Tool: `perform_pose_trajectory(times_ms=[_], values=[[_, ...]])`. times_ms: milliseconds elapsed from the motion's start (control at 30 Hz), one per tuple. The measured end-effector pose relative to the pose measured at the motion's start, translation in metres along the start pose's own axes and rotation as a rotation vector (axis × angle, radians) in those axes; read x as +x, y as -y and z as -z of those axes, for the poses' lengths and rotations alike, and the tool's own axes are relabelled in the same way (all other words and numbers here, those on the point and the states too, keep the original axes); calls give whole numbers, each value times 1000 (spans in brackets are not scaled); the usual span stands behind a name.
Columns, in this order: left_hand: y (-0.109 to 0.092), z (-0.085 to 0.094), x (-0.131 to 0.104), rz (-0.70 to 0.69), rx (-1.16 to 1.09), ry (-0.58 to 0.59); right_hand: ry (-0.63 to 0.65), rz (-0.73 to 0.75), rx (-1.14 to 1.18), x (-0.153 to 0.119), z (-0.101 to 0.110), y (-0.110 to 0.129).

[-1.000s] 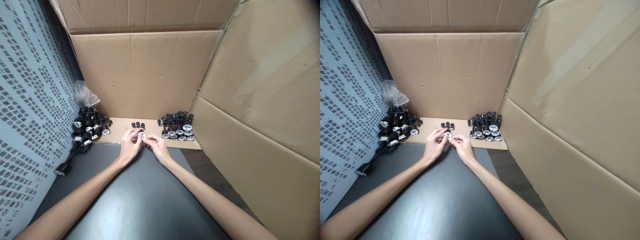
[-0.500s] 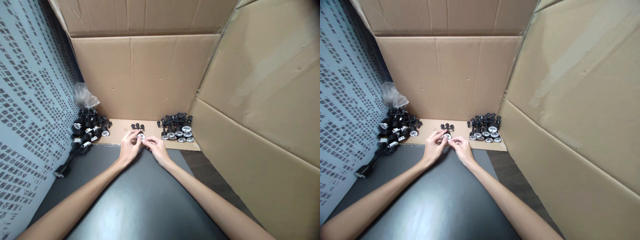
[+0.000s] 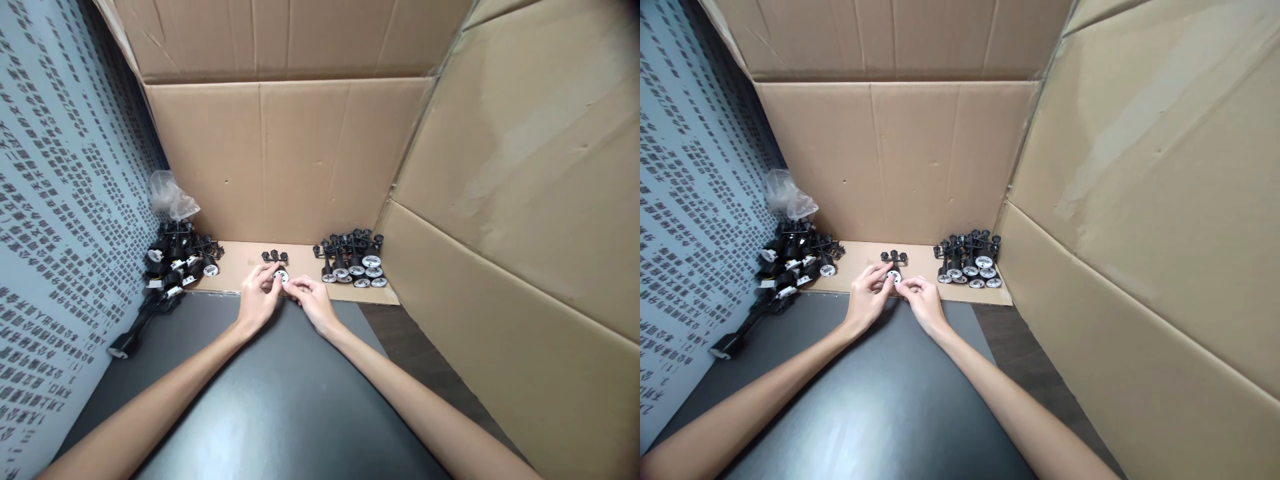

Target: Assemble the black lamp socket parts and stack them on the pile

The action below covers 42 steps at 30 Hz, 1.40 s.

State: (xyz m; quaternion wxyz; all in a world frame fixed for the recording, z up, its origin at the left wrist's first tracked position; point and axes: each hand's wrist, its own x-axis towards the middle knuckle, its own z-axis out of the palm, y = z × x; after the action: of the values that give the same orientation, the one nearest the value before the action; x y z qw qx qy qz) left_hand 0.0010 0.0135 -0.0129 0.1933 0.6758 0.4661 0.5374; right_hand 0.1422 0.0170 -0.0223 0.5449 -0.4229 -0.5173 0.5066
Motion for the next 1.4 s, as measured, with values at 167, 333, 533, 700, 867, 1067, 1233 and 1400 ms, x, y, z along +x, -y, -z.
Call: perform_pose_trajectory(times_ms=[167,333,533,700,867,1067,1233,1400], values=[[-1,0,0,-4,-1,-14,3,0,8,-1,0,1],[-1,0,0,-11,5,-15,-1,-7,8,-1,0,1],[-2,0,0,-6,11,0,4,18,-11,0,0,1],[-1,0,0,-3,3,-3,5,23,-21,-1,0,1],[0,-1,0,6,-28,2,7,24,-15,-2,1,3],[-2,0,-1,3,-17,-5,2,14,-14,-2,1,4],[-2,1,-1,-9,-3,-6,6,10,-9,-2,0,5],[-2,0,-1,-12,-3,8,11,13,5,-2,0,6]])
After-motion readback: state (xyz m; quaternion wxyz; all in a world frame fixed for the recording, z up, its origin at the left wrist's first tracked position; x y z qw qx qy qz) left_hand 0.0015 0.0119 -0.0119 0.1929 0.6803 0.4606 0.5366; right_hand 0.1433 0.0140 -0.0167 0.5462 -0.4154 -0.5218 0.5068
